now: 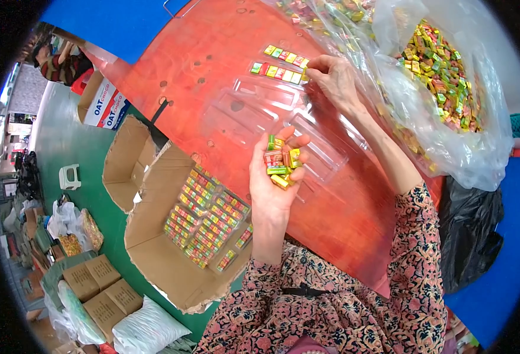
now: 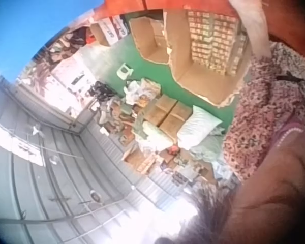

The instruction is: The recorder is taking small, colorful wrapped items from a large plastic bag and arranging them in neat rows on a red table.

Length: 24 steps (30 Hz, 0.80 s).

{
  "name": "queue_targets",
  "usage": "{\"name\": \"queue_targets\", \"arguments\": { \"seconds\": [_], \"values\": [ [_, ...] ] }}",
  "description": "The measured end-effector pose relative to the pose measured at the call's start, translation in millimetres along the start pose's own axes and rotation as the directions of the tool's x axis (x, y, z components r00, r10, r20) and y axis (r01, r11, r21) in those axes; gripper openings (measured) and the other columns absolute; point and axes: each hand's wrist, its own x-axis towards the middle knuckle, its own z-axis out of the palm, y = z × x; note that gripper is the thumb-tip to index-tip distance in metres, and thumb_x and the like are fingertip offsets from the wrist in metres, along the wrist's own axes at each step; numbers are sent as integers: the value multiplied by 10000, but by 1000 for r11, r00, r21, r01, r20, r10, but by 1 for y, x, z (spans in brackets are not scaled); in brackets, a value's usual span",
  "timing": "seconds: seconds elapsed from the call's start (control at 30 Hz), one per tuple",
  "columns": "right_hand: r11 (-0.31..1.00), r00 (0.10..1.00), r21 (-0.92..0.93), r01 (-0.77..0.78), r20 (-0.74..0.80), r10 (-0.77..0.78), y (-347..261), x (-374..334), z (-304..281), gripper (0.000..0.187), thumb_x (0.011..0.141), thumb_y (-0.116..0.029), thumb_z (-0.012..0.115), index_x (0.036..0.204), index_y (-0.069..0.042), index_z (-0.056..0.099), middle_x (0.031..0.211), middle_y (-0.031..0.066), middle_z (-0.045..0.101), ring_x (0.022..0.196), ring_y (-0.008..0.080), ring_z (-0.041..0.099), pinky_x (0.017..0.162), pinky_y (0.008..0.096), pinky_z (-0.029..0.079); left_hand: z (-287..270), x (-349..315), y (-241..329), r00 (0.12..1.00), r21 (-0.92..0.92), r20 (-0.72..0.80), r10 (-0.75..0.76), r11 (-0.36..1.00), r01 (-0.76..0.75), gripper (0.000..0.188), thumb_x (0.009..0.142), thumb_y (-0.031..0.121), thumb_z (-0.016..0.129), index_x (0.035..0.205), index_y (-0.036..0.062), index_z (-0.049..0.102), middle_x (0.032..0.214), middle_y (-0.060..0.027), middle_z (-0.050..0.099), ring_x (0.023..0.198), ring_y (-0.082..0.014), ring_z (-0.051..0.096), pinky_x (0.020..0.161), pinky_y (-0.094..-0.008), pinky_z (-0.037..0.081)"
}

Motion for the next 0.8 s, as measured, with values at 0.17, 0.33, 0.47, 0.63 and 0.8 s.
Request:
{"name": "queue_targets", "arguments": {
  "seconds": [0.17,0.33,0.47,0.63,0.8],
  "values": [
    [983,996,-165,79,-29,-85,11,1,9,181,713,-114,578,834,2,646,736,213,612,699,305,626,653,367,481,-1,0,3,1000,-14,23,13,1000,-13,421,893,357,404,1106,7,503,980,-209,566,709,-242,549,412,-240,415],
    [998,1000,56,-15,26,13,7,1,6,219,742,-129,583,881,34,627,745,142,632,679,201,628,615,291,482,-2,1,6,999,2,28,44,999,-44,437,902,332,392,1190,8,443,1113,-225,500,768,-251,517,423,-233,434],
    [749,925,561,-352,333,185,-4,-2,-10,241,794,-95,556,991,43,562,800,79,587,718,133,606,564,210,472,-3,2,7,993,-6,111,33,999,-33,479,907,335,363,1264,16,372,1199,-230,455,851,-304,568,465,-275,506],
    [368,783,696,-616,593,189,-21,-19,-22,232,839,-164,542,1006,-3,540,824,44,545,716,120,542,600,246,460,-1,5,8,982,-60,187,-15,998,27,507,904,347,338,1292,19,331,1254,-238,405,977,-357,548,553,-362,562],
    [811,804,419,-408,587,101,-42,-38,-21,269,851,-279,567,856,-13,607,748,6,585,580,62,513,502,178,408,3,6,2,992,-19,127,-11,1000,13,513,901,362,319,1280,18,351,1192,-250,464,946,-389,564,522,-380,569]
  ]
}}
